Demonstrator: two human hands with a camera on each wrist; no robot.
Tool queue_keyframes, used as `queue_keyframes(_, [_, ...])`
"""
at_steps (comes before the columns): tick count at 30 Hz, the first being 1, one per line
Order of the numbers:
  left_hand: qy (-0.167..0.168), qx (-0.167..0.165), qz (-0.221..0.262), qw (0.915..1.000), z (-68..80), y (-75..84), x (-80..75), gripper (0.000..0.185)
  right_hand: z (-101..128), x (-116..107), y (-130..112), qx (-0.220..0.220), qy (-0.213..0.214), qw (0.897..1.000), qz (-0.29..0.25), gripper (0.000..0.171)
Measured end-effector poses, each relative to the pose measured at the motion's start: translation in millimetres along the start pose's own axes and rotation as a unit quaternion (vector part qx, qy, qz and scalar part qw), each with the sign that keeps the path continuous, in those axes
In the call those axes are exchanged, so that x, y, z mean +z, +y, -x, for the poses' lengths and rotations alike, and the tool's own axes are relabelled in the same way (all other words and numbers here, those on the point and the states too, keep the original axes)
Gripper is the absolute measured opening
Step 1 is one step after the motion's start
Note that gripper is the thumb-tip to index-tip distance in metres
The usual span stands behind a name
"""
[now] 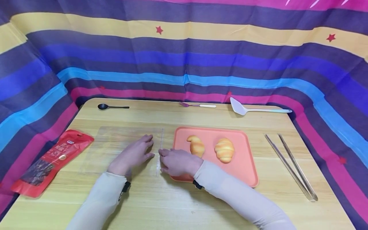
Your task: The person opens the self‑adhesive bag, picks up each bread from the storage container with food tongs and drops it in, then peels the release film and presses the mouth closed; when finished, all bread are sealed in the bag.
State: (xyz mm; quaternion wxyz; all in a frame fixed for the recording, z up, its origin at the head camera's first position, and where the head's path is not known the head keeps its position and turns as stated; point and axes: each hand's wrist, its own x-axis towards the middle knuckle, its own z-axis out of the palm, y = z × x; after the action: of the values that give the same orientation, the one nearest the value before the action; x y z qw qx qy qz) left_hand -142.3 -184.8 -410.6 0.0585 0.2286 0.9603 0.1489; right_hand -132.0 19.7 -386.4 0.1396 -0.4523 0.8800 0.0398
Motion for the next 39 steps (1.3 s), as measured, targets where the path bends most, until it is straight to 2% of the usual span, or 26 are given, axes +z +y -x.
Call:
queue_keyframes(4, [-0.01, 0.001, 0.006, 0.9999, -1.3, -0.5, -0.1, 0.053, 1, 1, -1, -0.007, -0.009, 1.0, 0.016, 0.047])
queue_keyframes(7, [-0.007, 0.005, 0.001, 1.0, -2.8, 0.1, -1.8, 0.046, 1, 1, -1, -0.009, -0.011, 1.0, 0.005, 0.045])
queue_keyframes(10, [0.011, 0.016, -0.024, 0.9995, -4.8, 1.2, -3.1, 0.029, 0, 1, -1, -0.006, -0.01, 1.0, -0.01, 0.045])
queue_keyframes(14, [0.046, 0.026, -0.065, 0.9965, -7.4, 2.9, -2.7, 0.006, -1, 2, 0, -0.006, -0.004, 1.0, -0.003, 0.046])
queue_keyframes(19, [0.07, 0.018, -0.075, 0.9946, -9.0, 3.9, -3.6, 0.006, -1, 2, 0, -0.008, 0.005, 1.0, 0.011, 0.047])
queue_keyframes(23, [0.089, 0.028, -0.058, 0.9939, -8.5, 2.2, -6.9, 0.01, 0, 2, 0, -0.011, 0.008, 1.0, 0.022, 0.05])
queue_keyframes(27, [0.113, 0.039, -0.014, 0.9928, -5.9, -1.6, -10.4, 0.006, 0, 1, -1, -0.015, 0.005, 0.999, 0.029, 0.053])
queue_keyframes(29, [0.117, 0.033, 0.016, 0.9924, -4.5, -3.7, -11.9, 0.004, 0, 1, -1, -0.018, 0.006, 0.999, 0.032, 0.05])
queue_keyframes(32, [0.117, 0.02, 0.054, 0.9914, -2.4, -6.0, -14.6, 0.012, -1, 2, -1, -0.021, 0.006, 0.999, 0.037, 0.044])
queue_keyframes(35, [0.121, 0.012, 0.07, 0.99, -0.1, -8.0, -17.1, 0.013, -2, 2, -2, -0.017, 0.01, 0.999, 0.043, 0.04])
queue_keyframes(39, [0.14, 0.021, 0.067, 0.9877, 2.3, -10.2, -18.4, 0.011, -2, 1, -2, -0.015, 0.023, 0.998, 0.059, 0.037])
